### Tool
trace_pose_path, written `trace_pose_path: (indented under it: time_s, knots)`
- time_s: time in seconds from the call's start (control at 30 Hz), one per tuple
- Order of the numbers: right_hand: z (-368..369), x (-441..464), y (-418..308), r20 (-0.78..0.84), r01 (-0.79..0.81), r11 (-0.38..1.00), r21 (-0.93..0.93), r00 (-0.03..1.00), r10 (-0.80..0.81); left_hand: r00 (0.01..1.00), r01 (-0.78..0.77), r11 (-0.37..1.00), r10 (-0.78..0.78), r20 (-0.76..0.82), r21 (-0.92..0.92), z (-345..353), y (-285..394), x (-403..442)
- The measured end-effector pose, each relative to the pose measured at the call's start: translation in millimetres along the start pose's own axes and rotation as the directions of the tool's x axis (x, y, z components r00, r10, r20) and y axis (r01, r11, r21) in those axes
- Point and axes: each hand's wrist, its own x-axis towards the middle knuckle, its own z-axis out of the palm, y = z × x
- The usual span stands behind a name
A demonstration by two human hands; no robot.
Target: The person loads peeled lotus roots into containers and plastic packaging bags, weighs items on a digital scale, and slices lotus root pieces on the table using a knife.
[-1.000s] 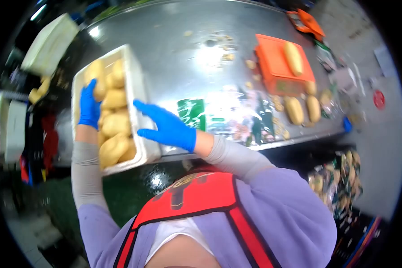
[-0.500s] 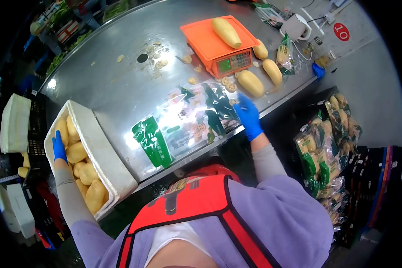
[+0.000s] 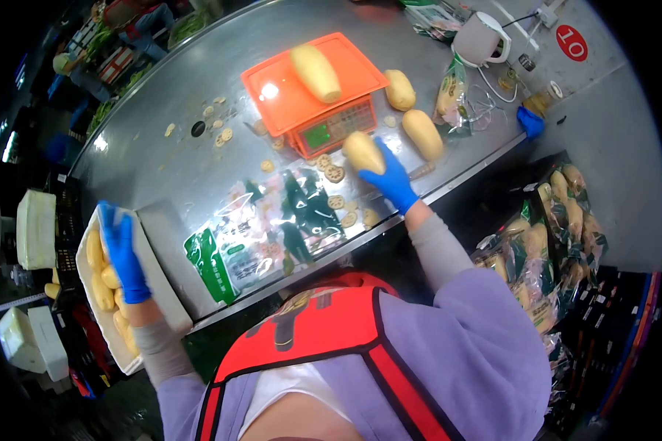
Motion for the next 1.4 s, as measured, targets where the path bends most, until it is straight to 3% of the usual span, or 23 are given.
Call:
trace_pose_path:
  time_s: [0.03, 0.07, 0.1, 0.17, 0.27, 0.33, 0.4, 0.43, 0.47, 0.5, 0.57, 0.67, 0.7, 0.8, 0.9, 0.97, 1.03, 1.1, 1.17, 1.23, 1.27, 1.37, 1.4]
  knots:
    - [5.7, -4.8, -17.3, 0.034, -0.048, 0.980, 0.192, 0.999, 0.042, 0.996, 0.044, 0.997, -0.040, 0.078, -0.058, 38.0, 11.1, -18.2]
    - [10.7, -11.2, -46.2, 0.097, -0.111, 0.949, 0.293, 0.992, 0.086, 0.938, 0.274, 0.951, -0.232, 0.257, -0.141, 77.2, 23.0, -35.5]
    - [16.6, -16.1, -74.1, 0.162, -0.174, 0.906, 0.386, 0.979, 0.120, 0.881, 0.377, 0.905, -0.286, 0.376, -0.195, 119.7, 24.8, -57.8]
    - [37.0, -25.3, -101.3, 0.277, -0.181, 0.822, 0.539, 0.960, 0.029, 0.724, 0.593, 0.694, -0.239, 0.647, -0.407, 193.6, 34.2, -95.2]
    - [41.8, -35.2, -114.4, 0.303, 0.007, 0.880, 0.474, 0.938, -0.171, 0.774, 0.588, 0.607, -0.228, 0.591, -0.535, 252.3, 31.1, -113.7]
    - [16.1, -21.2, -97.6, 0.225, 0.093, 0.940, 0.328, 0.959, -0.174, 0.588, 0.797, 0.110, -0.360, 0.724, -0.593, 254.5, 19.0, -100.9]
    - [-15.2, -2.2, -64.4, -0.073, -0.006, 0.986, 0.168, 0.997, 0.019, 0.547, 0.821, 0.061, -0.370, 0.751, -0.568, 245.9, 21.5, -96.6]
    - [-33.5, 17.3, -24.1, -0.233, 0.237, 0.964, -0.119, 0.937, -0.259, 0.502, 0.843, 0.002, -0.364, 0.785, -0.539, 240.6, 22.8, -94.8]
    - [-51.9, 26.5, -10.3, -0.322, 0.215, 0.936, -0.279, 0.897, -0.302, 0.500, 0.842, -0.012, -0.357, 0.789, -0.539, 237.5, 24.0, -93.6]
    - [-75.8, 37.2, 16.5, -0.271, 0.216, 0.850, -0.481, 0.885, -0.378, 0.474, 0.848, -0.055, -0.370, 0.799, -0.528, 235.1, 23.8, -92.4]
    - [-96.2, 45.9, 33.3, -0.226, -0.007, 0.702, -0.713, 0.949, -0.219, 0.434, 0.837, -0.181, -0.358, 0.827, -0.517, 228.9, 31.3, -89.4]
    - [-102.6, 56.3, 50.7, -0.147, -0.085, 0.596, -0.799, 0.988, -0.055, 0.466, 0.791, -0.260, -0.330, 0.821, -0.554, 208.9, 26.0, -90.4]
    - [-101.1, 56.6, 39.6, -0.165, -0.139, 0.567, -0.812, 0.986, 0.007, 0.498, 0.784, -0.222, -0.331, 0.801, -0.579, 198.4, 24.5, -90.1]
    - [-109.3, 61.1, 67.2, -0.188, 0.008, 0.696, -0.718, 0.961, -0.205, 0.605, 0.756, -0.108, -0.263, 0.752, -0.646, 154.4, 12.9, -89.0]
    - [-131.6, 76.7, 112.5, -0.230, -0.003, 0.893, -0.450, 0.967, -0.113, 0.737, 0.627, -0.035, -0.297, 0.607, -0.778, 91.7, 15.0, -86.5]
    - [-122.2, 77.4, 106.4, -0.297, 0.066, 0.910, -0.410, 0.933, -0.202, 0.828, 0.506, 0.054, -0.308, 0.468, -0.861, 42.1, -5.0, -92.5]
    - [-75.7, 65.8, 33.8, -0.312, -0.004, 1.000, -0.020, 0.950, -0.002, 0.872, 0.387, 0.183, -0.391, 0.294, -0.904, -14.8, -9.7, -98.4]
    - [-27.2, 49.5, -41.2, -0.072, -0.171, 0.940, 0.295, 0.977, 0.201, 0.877, 0.247, 0.433, -0.480, 0.011, -0.867, -69.8, -6.6, -106.2]
    - [34.5, 34.0, -98.3, 0.204, -0.246, 0.792, 0.558, 0.966, 0.156, 0.841, 0.224, 0.743, -0.474, -0.260, -0.630, -128.8, -20.7, -113.4]
    - [95.8, 21.4, -137.4, 0.445, -0.454, 0.671, 0.586, 0.872, 0.202, 0.798, 0.191, 0.892, -0.384, -0.465, -0.409, -179.3, -29.8, -120.9]
    - [124.7, 17.6, -145.8, 0.637, -0.593, 0.570, 0.569, 0.756, 0.150, 0.787, 0.178, 0.915, -0.354, -0.505, -0.363, -206.9, -40.5, -123.1]
    - [215.0, -5.7, -196.3, 0.880, -0.834, 0.343, 0.432, 0.473, 0.041, 0.739, 0.219, 0.911, -0.389, -0.550, -0.350, -247.0, -49.1, -125.6]
    - [245.7, -7.6, -203.0, 0.929, -0.877, 0.335, 0.345, 0.369, 0.009, 0.746, 0.324, 0.917, -0.399, -0.533, -0.233, -256.2, -57.1, -124.4]
